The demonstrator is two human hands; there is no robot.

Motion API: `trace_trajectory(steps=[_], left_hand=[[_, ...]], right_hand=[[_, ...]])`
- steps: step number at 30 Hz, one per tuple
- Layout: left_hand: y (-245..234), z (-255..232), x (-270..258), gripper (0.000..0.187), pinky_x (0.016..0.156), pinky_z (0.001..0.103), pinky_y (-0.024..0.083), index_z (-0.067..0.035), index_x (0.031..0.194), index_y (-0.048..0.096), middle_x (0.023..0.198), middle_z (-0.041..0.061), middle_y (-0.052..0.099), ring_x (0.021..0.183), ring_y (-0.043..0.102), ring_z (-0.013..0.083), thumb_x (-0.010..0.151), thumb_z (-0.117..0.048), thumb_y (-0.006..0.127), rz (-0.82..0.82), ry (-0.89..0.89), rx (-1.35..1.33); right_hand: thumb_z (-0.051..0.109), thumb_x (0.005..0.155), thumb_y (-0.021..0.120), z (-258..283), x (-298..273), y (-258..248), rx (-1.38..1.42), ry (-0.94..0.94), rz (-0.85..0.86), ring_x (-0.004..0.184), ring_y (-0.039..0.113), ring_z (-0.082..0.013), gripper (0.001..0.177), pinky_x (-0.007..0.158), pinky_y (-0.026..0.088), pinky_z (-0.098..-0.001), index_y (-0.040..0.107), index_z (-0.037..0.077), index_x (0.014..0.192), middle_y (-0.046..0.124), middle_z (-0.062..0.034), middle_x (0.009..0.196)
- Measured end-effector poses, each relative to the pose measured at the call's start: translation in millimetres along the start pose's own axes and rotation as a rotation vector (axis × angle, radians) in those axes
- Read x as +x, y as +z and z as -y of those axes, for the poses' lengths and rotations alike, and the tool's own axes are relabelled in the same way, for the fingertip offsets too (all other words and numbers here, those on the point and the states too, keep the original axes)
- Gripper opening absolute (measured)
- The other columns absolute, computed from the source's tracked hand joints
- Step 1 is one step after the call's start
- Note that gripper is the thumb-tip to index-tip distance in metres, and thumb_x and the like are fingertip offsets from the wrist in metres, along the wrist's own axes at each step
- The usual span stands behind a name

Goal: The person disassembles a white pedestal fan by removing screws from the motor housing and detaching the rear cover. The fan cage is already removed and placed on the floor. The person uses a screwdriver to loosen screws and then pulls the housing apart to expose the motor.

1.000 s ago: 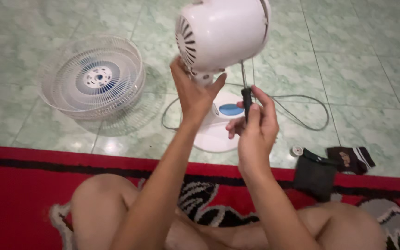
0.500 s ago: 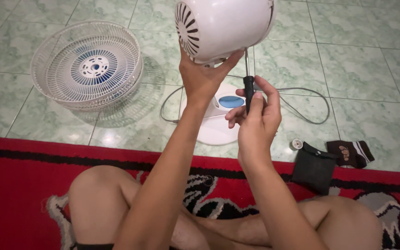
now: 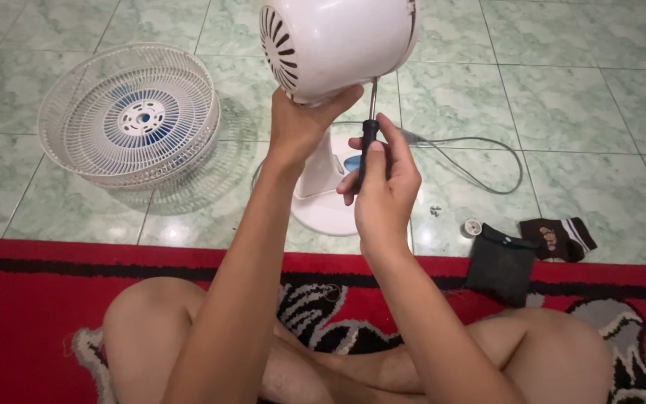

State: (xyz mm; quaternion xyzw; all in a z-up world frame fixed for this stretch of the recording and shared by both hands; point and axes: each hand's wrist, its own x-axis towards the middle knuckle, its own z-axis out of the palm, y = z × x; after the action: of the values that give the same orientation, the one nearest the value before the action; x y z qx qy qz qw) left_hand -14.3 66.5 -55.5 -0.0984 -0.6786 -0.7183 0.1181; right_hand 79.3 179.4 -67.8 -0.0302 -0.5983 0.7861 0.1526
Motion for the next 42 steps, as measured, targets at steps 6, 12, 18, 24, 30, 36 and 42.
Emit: trace_trajectory(steps=[6,12,18,24,30,36,42], left_hand=[[-2.0,-2.4,1.1,0.040,0.083,0.030,0.058,0.000,0.112,0.072,0.104,0.006,0.077,0.095,0.072,0.0134,0.080,-0.016,0.089,0.067,0.075,-0.085],[-1.7,-0.8,-1.9,0.042,0.086,0.030,0.059,0.000,0.115,0.071,0.107,0.006,0.077,0.098,0.073,0.0140,0.080,-0.015,0.089,0.039,0.071,-0.131],[0.3,-2.6,-1.9,0.044,0.087,0.030,0.058,0.001,0.115,0.071,0.109,0.008,0.077,0.099,0.073,0.0153,0.079,-0.017,0.089,-0.004,0.028,-0.052],[2.1,-2.8,-5.6,0.042,0.086,0.029,0.057,0.002,0.115,0.071,0.109,0.007,0.077,0.098,0.071,0.0137,0.081,-0.015,0.088,-0.003,0.059,-0.062],[9.2,1.2,-6.8,0.038,0.082,0.027,0.058,0.002,0.115,0.071,0.107,0.007,0.077,0.096,0.071,0.0114,0.084,-0.014,0.087,-0.025,0.090,-0.132],[9.6,1.4,-9.7,0.039,0.084,0.029,0.058,0.003,0.115,0.072,0.107,0.008,0.078,0.096,0.072,0.0138,0.083,-0.014,0.088,-0.047,0.116,-0.054],[13.9,3.7,-9.4,0.053,0.088,0.030,0.059,0.003,0.122,0.063,0.112,0.010,0.075,0.101,0.072,0.0152,0.080,-0.015,0.089,-0.098,0.140,-0.150]], right_hand=[[0.010,0.107,0.039,6.0,2.8,0.8,0.041,0.015,0.045,0.057,0.062,-0.0105,0.042,0.045,0.046,-0.0259,0.044,0.002,0.148,0.065,-0.0120,0.109],[0.006,0.104,0.037,5.0,3.7,1.0,-0.003,-0.008,0.022,0.051,0.055,-0.0074,0.042,0.041,0.042,-0.0247,0.046,0.004,0.146,0.062,-0.0091,0.103],[0.006,0.107,0.037,-0.1,3.6,2.7,-0.008,-0.101,-0.018,0.057,0.047,-0.0036,0.040,0.049,0.040,-0.0216,0.051,0.003,0.144,0.056,-0.0066,0.095],[0.008,0.108,0.041,-1.7,-0.9,11.8,-0.089,-0.147,-0.077,0.068,0.049,-0.0033,0.038,0.059,0.045,-0.0204,0.049,0.003,0.145,0.055,-0.0042,0.097],[0.008,0.107,0.041,2.8,1.0,11.2,-0.030,-0.162,-0.055,0.066,0.049,-0.0044,0.040,0.056,0.043,-0.0216,0.044,0.002,0.146,0.054,-0.0051,0.097],[0.008,0.104,0.040,2.6,2.6,13.8,0.035,-0.042,-0.046,0.057,0.047,-0.0037,0.041,0.047,0.042,-0.0237,0.043,0.004,0.145,0.053,-0.0044,0.095],[0.007,0.106,0.040,-0.4,10.7,19.0,0.059,-0.047,-0.047,0.056,0.045,-0.0033,0.041,0.047,0.040,-0.0234,0.041,0.003,0.147,0.053,-0.0045,0.095]])
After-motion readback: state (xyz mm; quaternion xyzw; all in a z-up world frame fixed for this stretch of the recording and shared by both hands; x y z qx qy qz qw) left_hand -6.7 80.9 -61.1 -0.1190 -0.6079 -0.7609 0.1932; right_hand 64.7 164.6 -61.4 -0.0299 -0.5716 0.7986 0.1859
